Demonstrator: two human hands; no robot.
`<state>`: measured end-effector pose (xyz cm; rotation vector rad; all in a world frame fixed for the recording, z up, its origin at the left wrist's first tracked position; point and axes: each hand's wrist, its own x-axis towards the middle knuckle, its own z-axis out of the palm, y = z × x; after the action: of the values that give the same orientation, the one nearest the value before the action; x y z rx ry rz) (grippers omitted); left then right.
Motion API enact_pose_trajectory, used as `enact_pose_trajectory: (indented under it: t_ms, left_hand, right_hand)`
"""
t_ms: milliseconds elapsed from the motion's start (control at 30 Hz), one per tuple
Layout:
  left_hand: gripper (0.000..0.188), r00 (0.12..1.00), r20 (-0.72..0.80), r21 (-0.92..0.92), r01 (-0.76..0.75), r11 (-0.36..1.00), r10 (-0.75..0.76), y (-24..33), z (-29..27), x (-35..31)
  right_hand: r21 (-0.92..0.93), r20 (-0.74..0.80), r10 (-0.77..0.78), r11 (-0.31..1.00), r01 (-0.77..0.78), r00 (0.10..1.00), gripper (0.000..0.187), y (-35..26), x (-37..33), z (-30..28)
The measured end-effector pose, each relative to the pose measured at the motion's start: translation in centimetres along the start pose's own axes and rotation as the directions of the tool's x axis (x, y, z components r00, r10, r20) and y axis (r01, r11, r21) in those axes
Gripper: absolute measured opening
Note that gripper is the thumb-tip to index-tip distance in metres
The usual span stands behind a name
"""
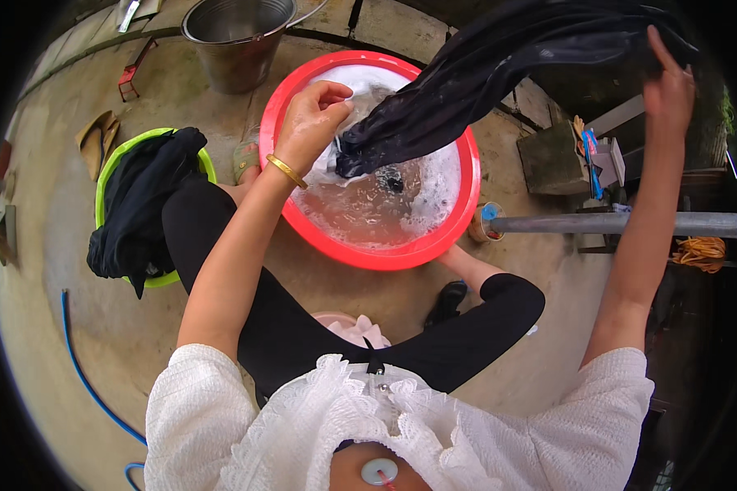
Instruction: Hand-washing clothes in a red plastic tub with soapy water.
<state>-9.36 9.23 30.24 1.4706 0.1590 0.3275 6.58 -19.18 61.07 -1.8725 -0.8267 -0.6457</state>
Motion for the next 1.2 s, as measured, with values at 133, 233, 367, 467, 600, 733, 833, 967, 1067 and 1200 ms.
enact_pose_trajectory:
  t_ms: [133,233,367,467,600,733,833,967,1067,1200]
  left_hand:
    - [0.021,1.000,-0.003,-0.016,0.027,1.000,-0.027,-0.2,0.0,-0.5]
    - [0.022,0.994,0.076,0.045,0.076,0.996,-0.080,-1.1,0.9,-0.2]
    - [0.022,0.987,0.130,0.152,0.071,0.986,-0.091,-2.4,1.7,0.1]
    - [0.021,0.983,0.116,0.199,0.117,0.973,-0.142,-2.7,1.7,-0.6]
    - [0.023,0.972,0.127,0.162,0.176,0.971,-0.198,-7.5,2.9,-0.4]
    - [0.043,0.866,0.089,0.259,0.458,0.851,-0.493,-12.9,5.0,-1.5]
    - [0.070,0.524,0.061,-0.167,0.845,0.509,-0.850,-15.9,6.8,-4.7]
    - [0.093,0.144,0.349,-0.612,0.783,-0.108,-0.926,-16.3,13.4,-6.3]
    - [0.095,0.249,0.545,-0.666,0.709,-0.233,-0.800,-17.7,15.6,-7.2]
    - [0.080,0.510,0.567,-0.775,0.597,-0.208,-0.647,-22.0,18.8,-7.0]
  right_hand:
    - [0.439,0.161,0.607,0.662,-0.607,0.778,0.020,11.7,-19.7,12.4]
    - [0.238,0.187,0.895,0.359,-0.902,0.405,0.029,16.2,-36.2,19.3]
    - [-0.251,0.315,0.948,0.031,-0.968,-0.051,0.042,15.9,-54.4,20.3]
    - [-0.115,0.401,0.914,-0.022,-0.993,-0.067,0.038,11.2,-50.6,17.2]
    - [0.006,0.507,0.836,0.240,-0.971,0.209,0.032,5.1,-39.9,8.9]
    - [0.026,0.418,0.654,0.685,-0.728,0.630,0.037,-2.1,-28.6,0.4]
    - [0.029,0.304,0.569,0.796,-0.604,0.764,0.034,-8.6,-21.5,-4.7]
    - [-0.096,0.359,0.246,0.969,-0.226,0.900,0.031,-15.8,-17.7,-16.7]
    - [0.039,0.241,0.208,0.974,-0.224,0.948,0.029,-21.3,-18.3,-23.0]
    - [0.225,0.013,0.241,0.945,-0.238,0.970,0.033,-25.6,-20.9,-27.5]
